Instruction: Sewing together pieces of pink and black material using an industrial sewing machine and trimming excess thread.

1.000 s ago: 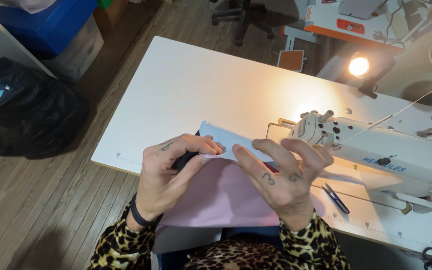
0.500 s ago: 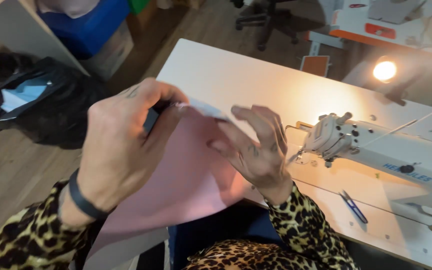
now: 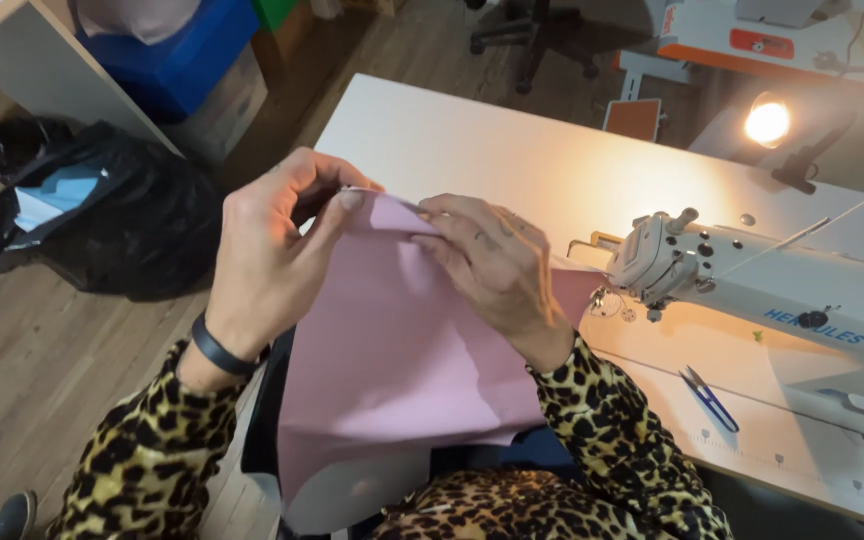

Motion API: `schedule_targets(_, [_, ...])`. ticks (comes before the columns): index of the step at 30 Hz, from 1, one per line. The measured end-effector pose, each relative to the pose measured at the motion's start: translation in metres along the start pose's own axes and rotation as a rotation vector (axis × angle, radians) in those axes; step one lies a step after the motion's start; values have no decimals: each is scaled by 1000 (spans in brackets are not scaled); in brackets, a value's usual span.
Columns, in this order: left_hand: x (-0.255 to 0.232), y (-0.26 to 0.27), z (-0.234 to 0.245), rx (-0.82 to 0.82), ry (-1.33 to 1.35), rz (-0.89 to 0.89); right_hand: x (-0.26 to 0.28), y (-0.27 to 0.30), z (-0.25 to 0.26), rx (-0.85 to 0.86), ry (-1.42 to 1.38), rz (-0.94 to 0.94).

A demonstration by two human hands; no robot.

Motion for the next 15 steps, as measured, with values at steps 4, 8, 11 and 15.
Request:
schedule_targets(4, [23, 3, -18, 27, 143, 57, -6, -2, 12, -11, -64, -127])
schedule_targets(8, [38, 15, -30, -73, 305, 110, -27, 8, 14, -41, -378, -409])
schedule_targets(11, [48, 19, -37, -118, 398, 100, -40, 10, 14, -66, -536, -651])
schedule_targets(15, [56, 24, -49, -73, 494, 129, -38, 15, 18, -44, -447, -717])
Point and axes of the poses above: each hand's wrist, its own y-axis away from the middle knuckle, its own z-axis out of the back of the hand, x = y × z, the point moved 8 cm from there along -y, towards the middle knuckle, and after that the axes turned 11 degrees about -y, right-handed, at the moved point
